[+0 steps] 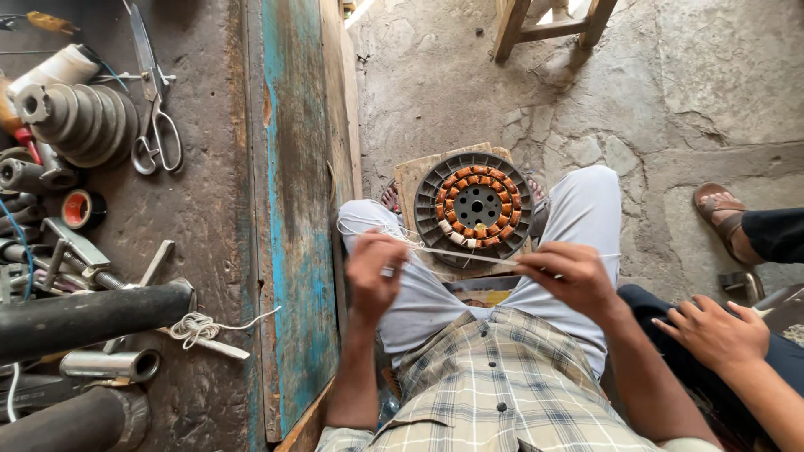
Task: The person sits on the floor with a motor stator of copper wire coils on their lap and laces the coil bundles together using white string. They loop the cord around the windings, pull it tight, and tie knots to bind the coils in place.
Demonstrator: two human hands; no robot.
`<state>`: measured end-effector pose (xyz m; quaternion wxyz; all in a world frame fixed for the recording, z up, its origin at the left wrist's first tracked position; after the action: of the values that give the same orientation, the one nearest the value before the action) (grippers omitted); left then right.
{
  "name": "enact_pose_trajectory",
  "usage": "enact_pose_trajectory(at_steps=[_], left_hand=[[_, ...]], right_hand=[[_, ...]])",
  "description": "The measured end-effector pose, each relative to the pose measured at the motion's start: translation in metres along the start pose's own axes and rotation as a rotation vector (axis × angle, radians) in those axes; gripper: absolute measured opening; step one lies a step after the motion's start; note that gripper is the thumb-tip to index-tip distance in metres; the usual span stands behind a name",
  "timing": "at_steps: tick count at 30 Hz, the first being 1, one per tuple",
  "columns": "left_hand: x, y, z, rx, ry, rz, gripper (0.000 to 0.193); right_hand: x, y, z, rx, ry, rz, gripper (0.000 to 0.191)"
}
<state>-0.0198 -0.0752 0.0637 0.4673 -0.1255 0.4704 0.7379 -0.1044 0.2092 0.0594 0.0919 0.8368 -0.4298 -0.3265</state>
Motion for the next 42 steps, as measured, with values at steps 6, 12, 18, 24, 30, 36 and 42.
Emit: enact_pose_trajectory(at_steps=[6, 12, 18, 24, 30, 36, 42], left_hand=[[-0.022, 0.012, -0.002, 0.003, 0.382, 0.226, 0.027], [0.069, 0.003, 0.074, 0.337, -0.129, -0.375, 0.041], [0.011, 0.018, 0.012, 0.057, -0.369, -0.113, 0.017], [-0.013, -0.004, -0.018, -0.269, -0.690, 0.063, 0.016], [-0.006, -0.004, -0.008, -0.142, -1.069, -0.080, 0.021], [0.015, -0.016, 0.055, 0.302, -1.112, -0.804, 0.020], [0.071, -0.029, 0.086, 0.303, -0.450, -0.923, 0.040]], right_hand=[[-0.027, -0.005, 0.011, 0.178, 0.009, 0.241, 0.011], [0.032, 0.018, -0.033, -0.146, 0.013, -0.044, 0.018], [-0.012, 0.001, 0.000, 0.093, 0.099, 0.056, 0.017], [-0.029, -0.012, 0.016, 0.198, 0.021, 0.121, 0.016], [-0.045, 0.001, 0.003, 0.139, -0.249, 0.154, 0.016], [-0.061, -0.008, 0.015, 0.224, -0.348, 0.320, 0.016], [-0.042, -0.020, 0.058, 0.420, 0.598, 0.218, 0.019]])
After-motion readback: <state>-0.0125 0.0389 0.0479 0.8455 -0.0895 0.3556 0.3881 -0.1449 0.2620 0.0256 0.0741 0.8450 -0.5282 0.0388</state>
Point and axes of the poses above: each hand's wrist, its own y-axis towards the middle knuckle, its own x-axis out of the palm, z = x × y, the point moved 8 cm from there along y, towards the middle knuckle, and after that the axes turned 9 degrees about y, right-handed, at the moved point
